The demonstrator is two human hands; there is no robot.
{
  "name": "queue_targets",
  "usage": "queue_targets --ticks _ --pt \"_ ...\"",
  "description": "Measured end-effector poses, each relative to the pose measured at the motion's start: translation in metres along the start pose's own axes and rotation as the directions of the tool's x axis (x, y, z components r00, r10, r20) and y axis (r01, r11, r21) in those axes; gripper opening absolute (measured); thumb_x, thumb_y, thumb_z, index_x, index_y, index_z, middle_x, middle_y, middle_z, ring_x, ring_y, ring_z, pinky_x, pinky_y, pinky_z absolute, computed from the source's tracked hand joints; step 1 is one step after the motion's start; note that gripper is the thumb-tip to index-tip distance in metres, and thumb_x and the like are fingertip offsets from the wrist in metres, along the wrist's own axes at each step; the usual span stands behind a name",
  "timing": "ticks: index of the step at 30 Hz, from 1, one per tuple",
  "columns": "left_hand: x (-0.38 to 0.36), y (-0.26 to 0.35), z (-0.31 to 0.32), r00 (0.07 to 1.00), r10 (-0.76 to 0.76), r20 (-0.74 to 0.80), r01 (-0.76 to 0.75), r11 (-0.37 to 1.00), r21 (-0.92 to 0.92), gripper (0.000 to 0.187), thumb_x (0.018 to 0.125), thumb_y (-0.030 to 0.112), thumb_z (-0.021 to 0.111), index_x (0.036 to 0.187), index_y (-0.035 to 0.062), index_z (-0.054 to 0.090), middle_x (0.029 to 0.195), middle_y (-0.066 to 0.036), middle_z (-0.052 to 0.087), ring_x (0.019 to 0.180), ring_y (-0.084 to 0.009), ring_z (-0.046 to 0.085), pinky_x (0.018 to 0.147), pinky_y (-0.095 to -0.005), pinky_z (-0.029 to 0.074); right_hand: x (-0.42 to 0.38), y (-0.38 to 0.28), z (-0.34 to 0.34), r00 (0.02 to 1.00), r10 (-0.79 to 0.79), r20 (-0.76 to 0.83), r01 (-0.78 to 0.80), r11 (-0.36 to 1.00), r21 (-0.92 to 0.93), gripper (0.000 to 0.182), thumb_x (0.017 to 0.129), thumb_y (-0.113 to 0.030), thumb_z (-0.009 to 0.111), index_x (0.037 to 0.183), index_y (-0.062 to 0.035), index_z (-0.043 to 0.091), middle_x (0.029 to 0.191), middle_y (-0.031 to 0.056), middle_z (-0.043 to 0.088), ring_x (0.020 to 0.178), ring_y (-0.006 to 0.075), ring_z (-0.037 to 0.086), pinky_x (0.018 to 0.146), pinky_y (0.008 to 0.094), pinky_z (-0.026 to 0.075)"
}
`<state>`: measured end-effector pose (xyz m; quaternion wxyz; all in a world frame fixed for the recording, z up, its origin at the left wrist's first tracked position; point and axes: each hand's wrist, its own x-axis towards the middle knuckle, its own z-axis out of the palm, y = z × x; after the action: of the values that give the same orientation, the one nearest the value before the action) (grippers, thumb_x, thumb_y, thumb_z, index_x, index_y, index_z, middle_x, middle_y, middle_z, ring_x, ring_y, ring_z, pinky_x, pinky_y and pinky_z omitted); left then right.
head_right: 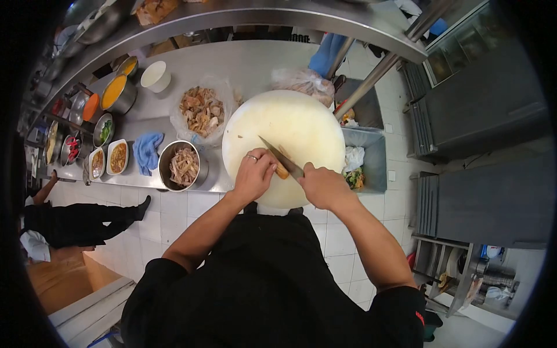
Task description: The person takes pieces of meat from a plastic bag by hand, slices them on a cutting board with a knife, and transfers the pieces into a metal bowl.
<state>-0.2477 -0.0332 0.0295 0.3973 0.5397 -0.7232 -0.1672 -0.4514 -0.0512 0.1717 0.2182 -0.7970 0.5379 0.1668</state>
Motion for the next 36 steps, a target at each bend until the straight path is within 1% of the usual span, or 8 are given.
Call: queue_targets --ticks 4,8,14,15,21,24,27,36 --pt "-0.001 0.002 -0.002 1.000 -0.025 0.016 0.025 1.000 0.002 0.009 0.093 0.009 0.071 0.099 0.0044 0.068 0.110 -0.016 0.062 0.102 -0.0372 0.060 0.088 -0.0484 0.048 -0.019 -0.007 -0.027 0.999 -0.008 0.050 0.010 0.999 -0.046 0.031 0.107 -0.028 0.054 0.111 0.0031 0.058 0.096 0.0260 0.074 0.096 0.0424 0.074 0.085 0.0530 0.058" --pt "-0.002 0.002 -0.003 1.000 -0.012 0.000 0.012 1.000 0.000 0.008 0.093 0.008 0.071 0.099 0.0036 0.067 0.108 -0.016 0.063 0.100 -0.0376 0.061 0.087 -0.0481 0.049 -0.045 -0.021 -0.045 0.980 0.061 0.188 -0.050 0.997 -0.067 0.030 0.107 -0.026 0.054 0.111 0.0030 0.058 0.097 0.0253 0.075 0.098 0.0420 0.074 0.085 0.0535 0.057" --pt "0.001 -0.003 0.001 0.999 -0.003 -0.034 0.000 0.997 -0.082 0.005 0.093 0.004 0.069 0.097 0.0022 0.067 0.106 -0.017 0.064 0.098 -0.0383 0.062 0.084 -0.0481 0.051 0.004 -0.002 -0.002 0.996 0.052 0.068 -0.055 0.997 0.049 0.037 0.108 -0.033 0.051 0.112 0.0036 0.058 0.100 0.0262 0.075 0.098 0.0437 0.074 0.088 0.0547 0.056" --pt "0.001 -0.003 0.001 0.998 0.003 -0.055 -0.008 0.995 -0.099 0.005 0.092 0.003 0.069 0.097 0.0023 0.067 0.106 -0.016 0.064 0.097 -0.0383 0.062 0.083 -0.0479 0.051 0.008 0.005 -0.006 0.997 0.023 0.079 -0.027 0.998 0.054 0.041 0.109 -0.036 0.050 0.112 0.0037 0.058 0.099 0.0266 0.074 0.098 0.0445 0.073 0.088 0.0553 0.056" --pt "-0.002 -0.007 0.000 0.999 0.003 -0.043 -0.008 0.993 -0.119 0.008 0.090 -0.001 0.068 0.098 0.0026 0.067 0.103 -0.016 0.063 0.096 -0.0378 0.062 0.083 -0.0465 0.052 -0.028 -0.010 -0.033 0.996 0.013 0.085 -0.011 1.000 -0.022 0.035 0.109 -0.031 0.051 0.112 0.0034 0.058 0.097 0.0266 0.075 0.097 0.0440 0.074 0.087 0.0540 0.057" --pt "-0.001 -0.005 0.000 0.998 0.012 -0.059 -0.019 0.993 -0.116 0.009 0.089 -0.002 0.067 0.097 0.0026 0.067 0.102 -0.015 0.062 0.096 -0.0379 0.062 0.083 -0.0463 0.051 -0.041 -0.021 -0.044 0.981 0.067 0.184 -0.058 0.997 -0.054 0.032 0.109 -0.027 0.052 0.111 0.0041 0.058 0.098 0.0266 0.075 0.097 0.0436 0.074 0.087 0.0534 0.057" --pt "-0.002 -0.004 0.000 0.996 0.022 -0.084 -0.030 0.994 -0.101 0.011 0.088 -0.003 0.067 0.097 0.0027 0.066 0.102 -0.015 0.062 0.095 -0.0382 0.062 0.082 -0.0466 0.051 -0.034 -0.021 -0.041 0.976 0.065 0.207 -0.058 0.998 -0.041 0.031 0.108 -0.026 0.052 0.111 0.0049 0.058 0.098 0.0263 0.075 0.096 0.0437 0.074 0.087 0.0527 0.058" --pt "-0.001 -0.003 0.000 0.998 -0.024 -0.063 0.016 0.992 -0.124 0.013 0.088 -0.005 0.066 0.098 0.0035 0.066 0.100 -0.016 0.062 0.095 -0.0382 0.062 0.081 -0.0467 0.051 0.006 0.000 -0.001 0.993 0.060 0.101 -0.067 0.995 0.073 0.039 0.108 -0.034 0.053 0.114 0.0038 0.059 0.102 0.0270 0.075 0.100 0.0445 0.073 0.089 0.0539 0.057"
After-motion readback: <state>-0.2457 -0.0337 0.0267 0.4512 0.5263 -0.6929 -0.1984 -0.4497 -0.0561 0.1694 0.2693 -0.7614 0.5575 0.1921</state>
